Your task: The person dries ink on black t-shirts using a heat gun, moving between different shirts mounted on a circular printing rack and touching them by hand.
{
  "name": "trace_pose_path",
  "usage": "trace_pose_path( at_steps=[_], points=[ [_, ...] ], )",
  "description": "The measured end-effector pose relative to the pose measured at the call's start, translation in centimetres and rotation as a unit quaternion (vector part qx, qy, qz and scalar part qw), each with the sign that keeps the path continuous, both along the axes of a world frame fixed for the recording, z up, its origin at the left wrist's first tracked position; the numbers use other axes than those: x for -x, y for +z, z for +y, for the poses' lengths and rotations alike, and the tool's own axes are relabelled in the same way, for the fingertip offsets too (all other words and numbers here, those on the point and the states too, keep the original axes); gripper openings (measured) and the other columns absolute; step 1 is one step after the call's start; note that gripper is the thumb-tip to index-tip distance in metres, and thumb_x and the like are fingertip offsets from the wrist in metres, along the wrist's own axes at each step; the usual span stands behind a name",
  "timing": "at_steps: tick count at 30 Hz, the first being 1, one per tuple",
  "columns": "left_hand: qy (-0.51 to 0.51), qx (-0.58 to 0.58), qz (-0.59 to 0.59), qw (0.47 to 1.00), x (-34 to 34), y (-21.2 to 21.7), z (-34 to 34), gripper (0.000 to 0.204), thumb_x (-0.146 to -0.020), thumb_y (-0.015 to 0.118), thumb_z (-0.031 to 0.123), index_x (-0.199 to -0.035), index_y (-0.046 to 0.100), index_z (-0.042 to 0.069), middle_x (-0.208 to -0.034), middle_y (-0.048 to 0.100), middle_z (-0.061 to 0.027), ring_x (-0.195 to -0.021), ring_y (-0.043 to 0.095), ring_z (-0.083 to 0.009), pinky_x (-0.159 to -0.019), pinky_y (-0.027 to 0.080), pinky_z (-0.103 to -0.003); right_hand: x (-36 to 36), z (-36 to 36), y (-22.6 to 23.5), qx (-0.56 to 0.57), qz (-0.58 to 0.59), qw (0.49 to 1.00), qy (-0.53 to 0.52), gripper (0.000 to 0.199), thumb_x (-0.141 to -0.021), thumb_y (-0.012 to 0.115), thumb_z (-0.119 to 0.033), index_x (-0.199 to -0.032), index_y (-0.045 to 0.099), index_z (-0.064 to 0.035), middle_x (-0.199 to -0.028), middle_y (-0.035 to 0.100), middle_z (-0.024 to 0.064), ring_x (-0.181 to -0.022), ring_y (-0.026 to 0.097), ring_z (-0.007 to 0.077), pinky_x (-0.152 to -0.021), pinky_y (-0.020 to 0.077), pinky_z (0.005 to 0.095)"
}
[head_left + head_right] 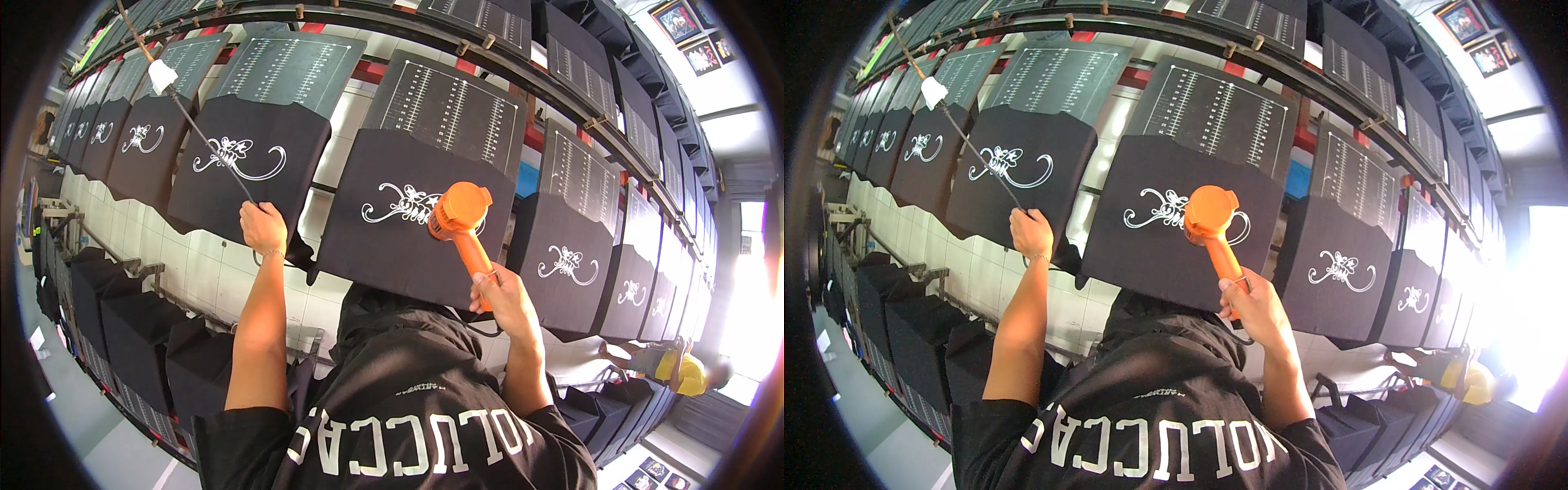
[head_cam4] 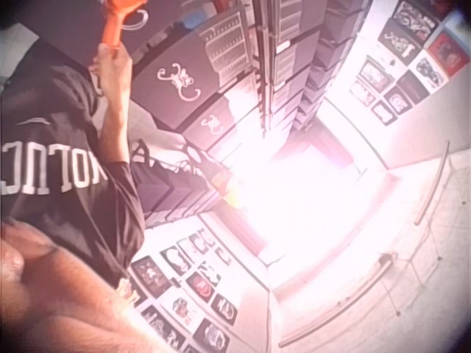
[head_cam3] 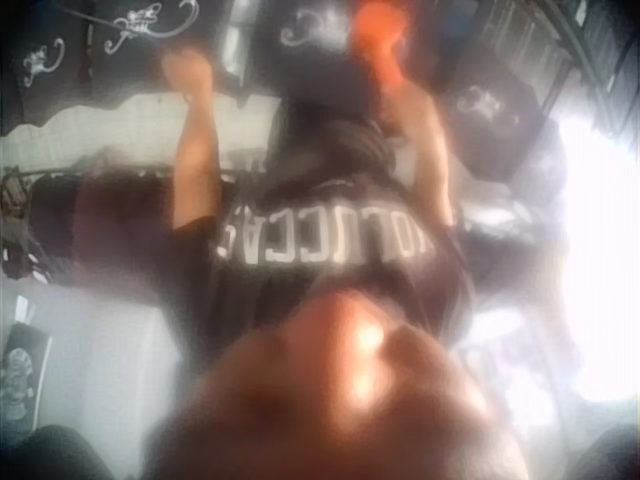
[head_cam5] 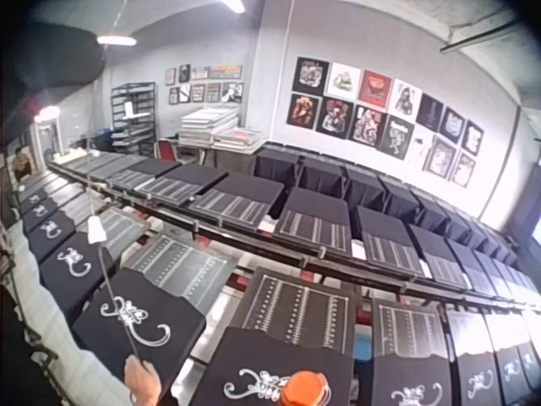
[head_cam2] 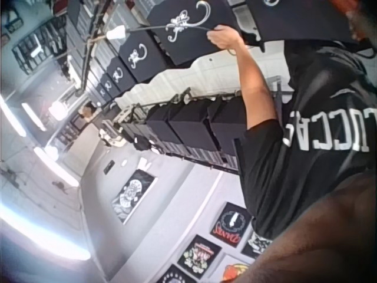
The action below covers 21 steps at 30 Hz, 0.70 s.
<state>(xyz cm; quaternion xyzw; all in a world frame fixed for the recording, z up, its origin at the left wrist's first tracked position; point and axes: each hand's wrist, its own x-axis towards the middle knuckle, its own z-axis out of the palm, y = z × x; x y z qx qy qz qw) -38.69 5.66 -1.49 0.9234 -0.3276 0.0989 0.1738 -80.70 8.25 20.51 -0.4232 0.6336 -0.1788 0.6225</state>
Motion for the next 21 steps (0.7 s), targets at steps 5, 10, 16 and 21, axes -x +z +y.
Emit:
trace_pose_path(
  at_steps=[5,10,16,21],
  points=[
    [-0.005,-0.004,0.004,1.0,0.0,0.2,0.0,0.021,-0.095,0.052,0.025,-0.096,0.052,0.004,-0.096,0.06,-0.0124,-0.092,0.063,-0.0344,-0.072,0.054,-0.049,0.4,0.9,-0.1,0.02,0.001,1.0,-0.006,0.029,-0.099,0.059,-0.024,-0.11,0.06,0.0029,-0.075,0.059,0.0032,-0.061,0.06,0.0098,-0.058,0.0502,0.0243],
    [0.001,-0.011,0.005,1.0,0.2,0.4,-0.1,0.021,-0.095,0.051,0.025,-0.096,0.052,0.004,-0.096,0.06,-0.0123,-0.092,0.063,-0.0345,-0.072,0.054,-0.049,1.3,1.5,-0.4,0.028,0.011,0.999,-0.017,0.029,-0.099,0.059,-0.024,-0.107,0.059,0.003,-0.075,0.06,0.0033,-0.061,0.06,0.0099,-0.057,0.0492,0.0247],
    [0.004,-0.007,0.007,1.0,0.2,0.2,0.0,0.021,-0.095,0.051,0.025,-0.097,0.053,0.005,-0.096,0.06,-0.012,-0.092,0.064,-0.0343,-0.072,0.054,-0.05,2.3,2.1,-0.6,0.035,0.005,0.999,-0.037,0.028,-0.099,0.059,-0.024,-0.107,0.06,0.0025,-0.075,0.061,0.0037,-0.061,0.061,0.0105,-0.059,0.0489,0.0251],
    [-0.007,0.014,0.019,1.0,0.1,0.3,0.2,0.026,-0.098,0.048,0.028,-0.099,0.054,0.003,-0.095,0.063,-0.0146,-0.09,0.064,-0.0377,-0.074,0.052,-0.052,3.6,2.5,-0.6,0.04,0.001,0.998,-0.046,0.027,-0.099,0.058,-0.023,-0.109,0.061,0.0021,-0.075,0.061,0.0036,-0.061,0.061,0.0106,-0.059,0.0488,0.025]
  ],
)
